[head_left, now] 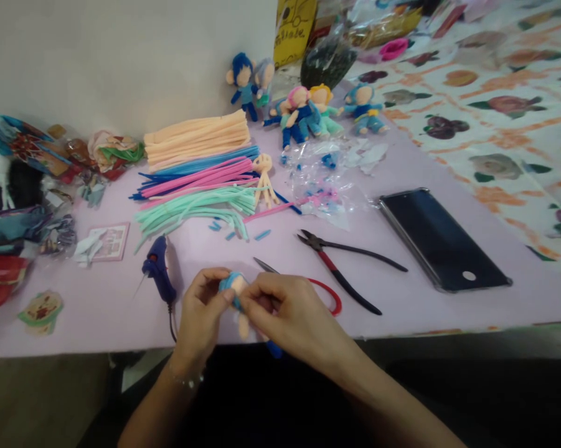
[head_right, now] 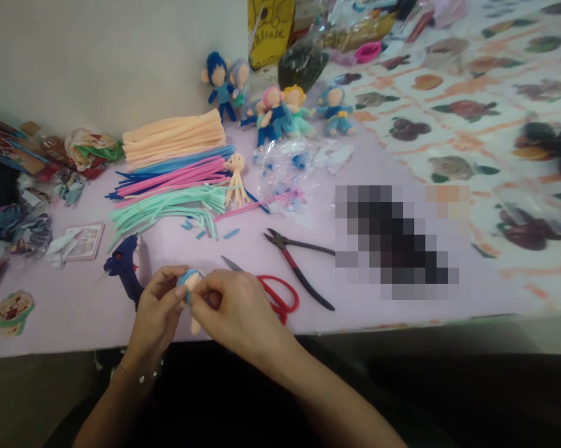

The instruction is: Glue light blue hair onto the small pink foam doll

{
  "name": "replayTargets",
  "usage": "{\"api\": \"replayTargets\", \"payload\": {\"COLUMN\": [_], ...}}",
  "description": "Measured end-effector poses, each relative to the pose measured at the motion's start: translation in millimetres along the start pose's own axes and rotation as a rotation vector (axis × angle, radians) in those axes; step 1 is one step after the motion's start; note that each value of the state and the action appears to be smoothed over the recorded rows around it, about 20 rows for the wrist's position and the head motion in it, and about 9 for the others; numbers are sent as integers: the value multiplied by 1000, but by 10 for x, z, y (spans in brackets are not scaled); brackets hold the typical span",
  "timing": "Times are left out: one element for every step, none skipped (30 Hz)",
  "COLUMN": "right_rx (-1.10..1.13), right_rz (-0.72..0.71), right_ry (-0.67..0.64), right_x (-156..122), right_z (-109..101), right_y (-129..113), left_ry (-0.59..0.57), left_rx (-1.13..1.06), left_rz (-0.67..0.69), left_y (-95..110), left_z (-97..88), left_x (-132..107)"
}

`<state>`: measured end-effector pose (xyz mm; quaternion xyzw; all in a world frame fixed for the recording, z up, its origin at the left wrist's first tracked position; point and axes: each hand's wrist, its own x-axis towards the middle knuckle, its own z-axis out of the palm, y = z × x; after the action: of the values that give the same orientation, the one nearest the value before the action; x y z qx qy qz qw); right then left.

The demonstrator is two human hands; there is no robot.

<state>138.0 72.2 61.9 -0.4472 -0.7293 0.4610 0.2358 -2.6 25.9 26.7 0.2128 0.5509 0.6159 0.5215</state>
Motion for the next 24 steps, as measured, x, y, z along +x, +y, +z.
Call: {"api": "replayTargets", "payload": {"right_rx": [31,55,68,72,66,54,37,18,-2,-25,-49,-70,-89,-102,-108,-108,-101,-90,-75,-59,-45,-32,-20,-9], "right_rz": [5,9,12,15,17,17,15,11,5,-1,-4,-7,-8,-6,-5,-6,-10,-14,-17,-19,-16,-10,-1,8], "right_ry": [-8,-4,6,19,28,33,36,39,42,47,54,59,62,61,62,66,74,81,89,90,87,79,71,64], "right_x": [3,6,9,12,15,18,22,26,30,33,36,39,42,45,48,52,57,63,70,77,85,92,98,102], "right_z": [-20,-40,-58,-73,-85,-92,-95,-95,-91,-83,-72,-58,-42,-23,-4,15,32,44,51,51,45,32,14,-7], "right_y": [14,29,43,56,66,71,71,66,57,44,31,20,11,6,7,12,21,33,48,63,78,94,111,128], "left_ry": [9,15,17,15,9,2,-5,-10,-11,-12,-12,-11,-12,-14,-14,-14,-14,-15,-18,-21,-24,-23,-19,-13], "left_rx": [-5,-6,-5,-2,2,7,12,17,19,22,22,22,21,19,15,12,8,6,4,3,3,6,16,37], "left_rz": [-5,-12,-17,-20,-21,-21,-22,-24,-26,-27,-28,-27,-27,-27,-28,-29,-30,-33,-36,-39,-42,-45,-45,-39], "left_y": [2,3,3,1,-1,-4,-6,-9,-10,-11,-11,-10,-8,-6,-4,-4,-5,-9,-16,-26,-38,-53,-70,-86], "left_z": [6,12,15,17,18,18,17,16,16,16,16,18,22,26,32,37,40,41,37,27,11,-11,-38,-69], "left_x": [12,23,31,39,45,50,54,58,62,65,68,69,70,69,68,68,69,73,81,94,112,135,159,184]}}
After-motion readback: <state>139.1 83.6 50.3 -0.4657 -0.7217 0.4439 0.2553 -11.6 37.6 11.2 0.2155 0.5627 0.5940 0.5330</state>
